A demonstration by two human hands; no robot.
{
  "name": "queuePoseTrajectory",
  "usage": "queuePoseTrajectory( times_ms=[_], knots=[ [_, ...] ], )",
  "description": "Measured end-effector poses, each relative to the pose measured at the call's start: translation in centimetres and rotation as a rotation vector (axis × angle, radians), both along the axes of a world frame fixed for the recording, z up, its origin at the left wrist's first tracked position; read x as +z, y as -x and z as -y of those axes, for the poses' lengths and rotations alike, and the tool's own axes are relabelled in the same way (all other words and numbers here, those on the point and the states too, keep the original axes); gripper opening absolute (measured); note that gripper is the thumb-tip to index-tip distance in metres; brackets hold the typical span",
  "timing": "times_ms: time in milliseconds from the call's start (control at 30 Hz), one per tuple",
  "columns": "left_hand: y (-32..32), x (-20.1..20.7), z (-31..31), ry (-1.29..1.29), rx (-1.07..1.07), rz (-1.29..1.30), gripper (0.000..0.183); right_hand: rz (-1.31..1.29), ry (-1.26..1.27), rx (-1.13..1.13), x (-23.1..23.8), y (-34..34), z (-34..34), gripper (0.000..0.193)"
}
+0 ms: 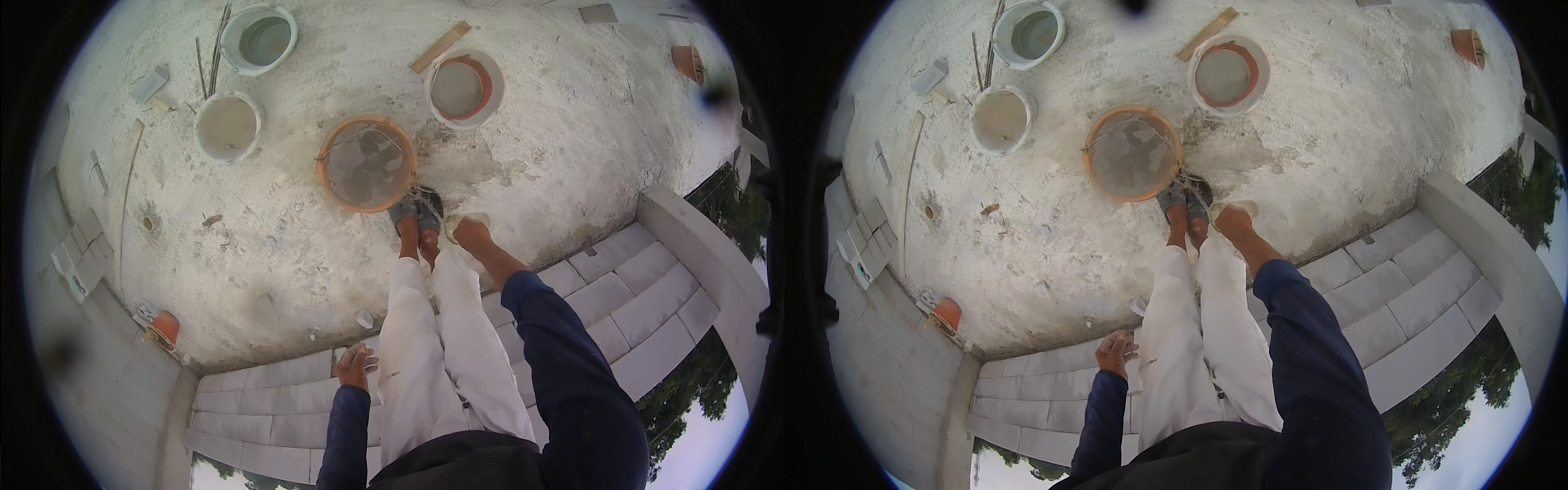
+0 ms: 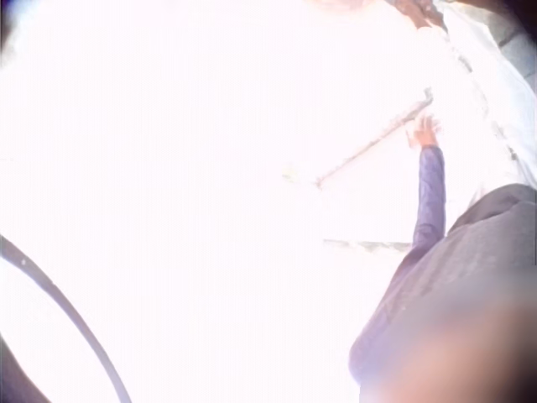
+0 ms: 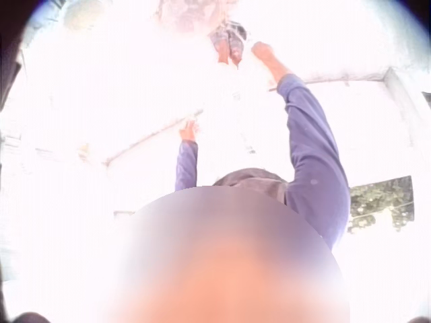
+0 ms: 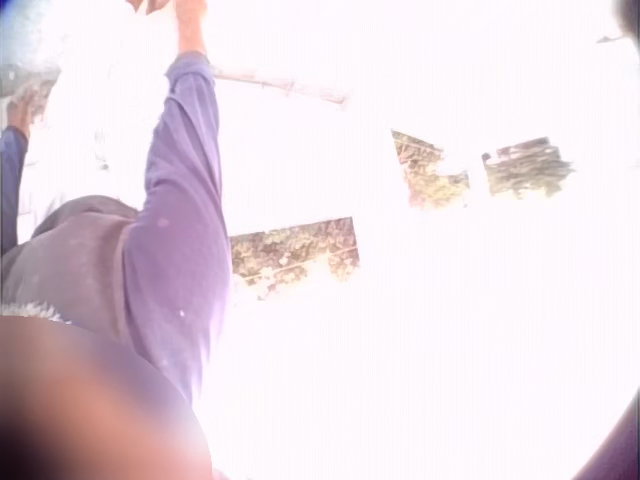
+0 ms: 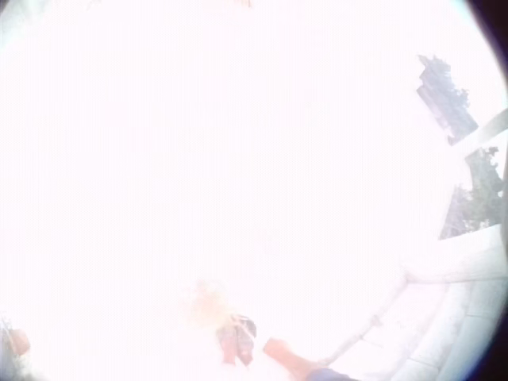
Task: The person uses a hammer to chip away loose material from a white tiled wall on a rooftop. They then pour water from a small container onto the wall surface to clean it.
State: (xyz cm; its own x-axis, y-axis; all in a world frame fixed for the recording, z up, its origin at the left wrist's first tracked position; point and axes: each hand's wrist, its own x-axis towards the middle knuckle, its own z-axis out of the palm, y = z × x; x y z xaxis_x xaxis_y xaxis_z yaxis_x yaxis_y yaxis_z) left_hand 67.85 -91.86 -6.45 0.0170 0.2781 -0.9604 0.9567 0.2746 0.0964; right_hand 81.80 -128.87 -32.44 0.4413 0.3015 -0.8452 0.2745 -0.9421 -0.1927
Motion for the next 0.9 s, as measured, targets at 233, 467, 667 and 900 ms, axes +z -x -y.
queuePoseTrajectory(
  times_ms=[233,467,667,900],
  knots=[
    [-1.3,2.3,0.2,0.021,0.005,0.061,0.030,0.104,-0.075,0.020,5.0,-3.3,1.6,0.013],
    [-0.3,2.7,-1.2,0.037,0.043,0.105,0.030,0.113,-0.013,0.070,8.5,-6.7,2.7,0.014],
    [0.3,2.2,-1.3,0.030,-0.004,0.048,0.030,0.033,0.042,0.018,9.1,-5.9,3.5,0.017],
    [0.3,2.0,-1.0,0.026,0.032,0.044,0.031,0.059,0.014,0.008,4.3,-4.0,2.7,0.017]
  ],
)
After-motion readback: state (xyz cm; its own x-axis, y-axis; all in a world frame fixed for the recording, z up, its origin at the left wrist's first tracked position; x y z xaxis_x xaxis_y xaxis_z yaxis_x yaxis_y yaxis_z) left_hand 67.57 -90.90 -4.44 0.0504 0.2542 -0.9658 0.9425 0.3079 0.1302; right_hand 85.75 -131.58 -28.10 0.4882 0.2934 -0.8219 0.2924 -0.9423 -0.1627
